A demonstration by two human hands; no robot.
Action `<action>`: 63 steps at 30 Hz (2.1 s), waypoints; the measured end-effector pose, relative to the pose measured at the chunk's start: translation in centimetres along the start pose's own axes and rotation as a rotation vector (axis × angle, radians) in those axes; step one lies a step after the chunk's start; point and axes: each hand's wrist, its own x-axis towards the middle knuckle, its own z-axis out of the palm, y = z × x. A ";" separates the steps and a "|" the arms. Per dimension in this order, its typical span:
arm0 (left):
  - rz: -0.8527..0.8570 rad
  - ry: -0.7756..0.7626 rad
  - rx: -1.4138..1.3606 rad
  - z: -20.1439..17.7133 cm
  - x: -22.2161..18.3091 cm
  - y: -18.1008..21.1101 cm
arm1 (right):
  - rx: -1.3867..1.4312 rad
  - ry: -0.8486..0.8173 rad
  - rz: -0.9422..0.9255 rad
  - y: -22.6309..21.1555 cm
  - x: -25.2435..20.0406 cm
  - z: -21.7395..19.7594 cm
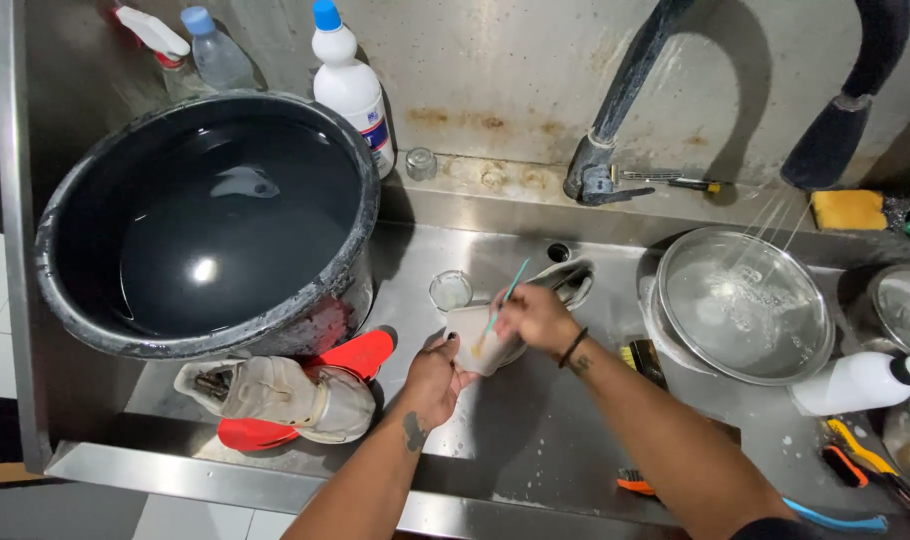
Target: Cleaning a sneaker by scrubbing it with a small brush and cleaning solution in a stainless steel sink.
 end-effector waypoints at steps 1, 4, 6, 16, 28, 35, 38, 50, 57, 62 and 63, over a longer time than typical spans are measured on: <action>-0.001 0.000 -0.001 -1.3 2.2 -1.3 | -0.001 0.000 0.001 -0.1 0.2 0.1; 0.007 -0.016 -0.009 -3.2 4.8 -2.8 | 0.011 0.078 -0.048 -0.4 0.3 0.9; -0.012 -0.012 -0.006 -1.1 1.4 -0.9 | -0.041 -0.031 0.029 -0.7 -0.3 1.8; -0.029 -0.021 -0.043 -1.6 2.4 -1.3 | -0.008 0.119 -0.023 -2.4 -0.1 2.0; -0.022 -0.019 0.036 -3.1 4.7 -2.4 | -0.400 -0.044 -0.089 -4.9 -1.6 2.2; -0.038 -0.009 0.011 -4.1 6.4 -3.5 | -0.480 -0.018 -0.598 -6.0 -3.1 2.2; -0.039 -0.006 0.007 -2.3 3.7 -1.9 | -0.465 -0.015 -0.766 -5.6 -3.8 2.5; -0.029 0.021 -0.012 -3.2 5.0 -2.9 | -0.425 -0.013 -0.496 -5.4 -2.7 1.7; 0.042 0.025 0.065 -2.0 2.9 -1.8 | -0.386 0.201 -0.326 -3.7 3.5 4.2; 0.058 0.017 0.098 -1.1 0.5 -0.5 | -0.703 0.219 -0.360 -4.9 3.9 4.0; 0.057 0.012 0.097 -0.5 -0.4 0.1 | -0.735 0.325 -0.327 -5.1 4.2 3.7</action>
